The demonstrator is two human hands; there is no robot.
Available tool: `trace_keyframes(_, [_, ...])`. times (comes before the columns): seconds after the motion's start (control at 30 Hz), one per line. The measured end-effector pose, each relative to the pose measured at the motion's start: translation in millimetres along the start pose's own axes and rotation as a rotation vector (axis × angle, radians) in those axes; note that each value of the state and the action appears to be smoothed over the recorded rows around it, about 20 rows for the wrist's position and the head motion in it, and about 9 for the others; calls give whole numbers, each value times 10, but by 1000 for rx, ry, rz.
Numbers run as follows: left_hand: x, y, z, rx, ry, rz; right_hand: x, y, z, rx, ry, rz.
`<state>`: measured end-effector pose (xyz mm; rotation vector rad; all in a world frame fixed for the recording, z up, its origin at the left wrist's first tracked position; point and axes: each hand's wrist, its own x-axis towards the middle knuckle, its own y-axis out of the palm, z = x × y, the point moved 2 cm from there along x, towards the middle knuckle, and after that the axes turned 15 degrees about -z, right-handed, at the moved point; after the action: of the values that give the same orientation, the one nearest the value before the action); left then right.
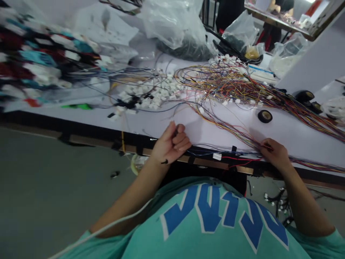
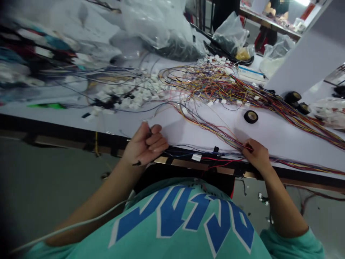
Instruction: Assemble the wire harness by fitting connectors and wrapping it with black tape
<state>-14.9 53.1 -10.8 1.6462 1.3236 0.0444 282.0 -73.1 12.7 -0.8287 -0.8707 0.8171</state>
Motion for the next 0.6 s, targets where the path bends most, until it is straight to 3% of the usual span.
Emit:
trace_keyframes(0.17, [11,-17,16,-2,14,18,95,-21,111,295,87,14])
trace_keyframes(0.33, [3,-27,28,11,28,46,241,-152,0,864,530,-309])
trace_keyframes(0.43, [1,-31,35,28,42,75,224,-180,-12,1040,568,-367])
trace_keyframes(0.47, [0,-30,35,31,42,80,197,-183,14,990,531,-303])
trace_keyframes(0.57, [-1,-28,32,31,35,72,99,-189,98,718,389,92])
trace_keyframes(0.6, [-2,-27,30,28,34,67,82,-214,98,685,358,163])
